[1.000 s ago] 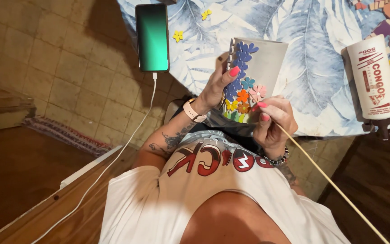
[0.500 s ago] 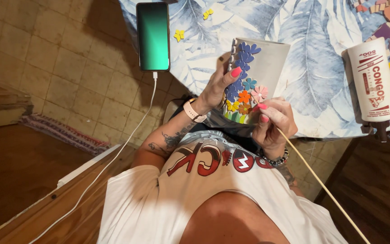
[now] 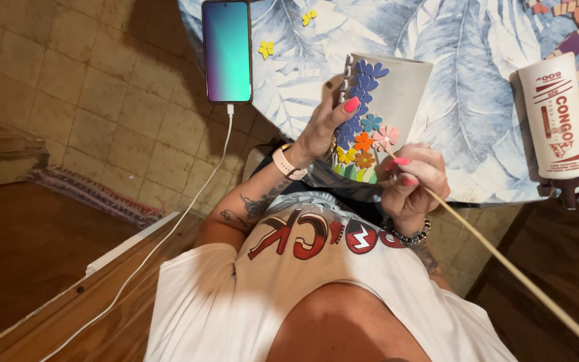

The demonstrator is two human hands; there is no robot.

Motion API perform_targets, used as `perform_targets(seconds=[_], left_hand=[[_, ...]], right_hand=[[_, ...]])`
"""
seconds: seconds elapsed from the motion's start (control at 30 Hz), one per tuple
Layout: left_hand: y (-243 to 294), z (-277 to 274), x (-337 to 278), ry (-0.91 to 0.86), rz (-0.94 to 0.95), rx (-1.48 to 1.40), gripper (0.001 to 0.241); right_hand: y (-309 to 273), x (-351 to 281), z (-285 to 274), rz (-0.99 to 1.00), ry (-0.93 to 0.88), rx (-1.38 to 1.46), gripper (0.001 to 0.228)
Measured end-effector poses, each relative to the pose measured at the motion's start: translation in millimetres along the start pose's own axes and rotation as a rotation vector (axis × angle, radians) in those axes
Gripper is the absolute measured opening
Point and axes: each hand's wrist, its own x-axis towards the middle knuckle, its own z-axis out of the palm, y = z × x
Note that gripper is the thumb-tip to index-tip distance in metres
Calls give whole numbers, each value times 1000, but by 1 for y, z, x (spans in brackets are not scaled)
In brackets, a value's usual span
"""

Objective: Decorating a cylindrical container with small colorful flower pieces and applying adhesive to a flat surface.

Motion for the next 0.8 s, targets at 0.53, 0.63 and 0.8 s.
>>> perform_targets(seconds=[0.53,0.63,0.8], left_hand=[[8,1,-5,2,70,-57,68],[-1,-1,-6,21,44,-62,65],[2,-6,-7,-41,70,-63,66]], right_hand=[[-7,11,6,-34,-82,-83,28],[-8,11,7,-30,-95,-90,27],[-7,11,8,-52,-82,-122,28]])
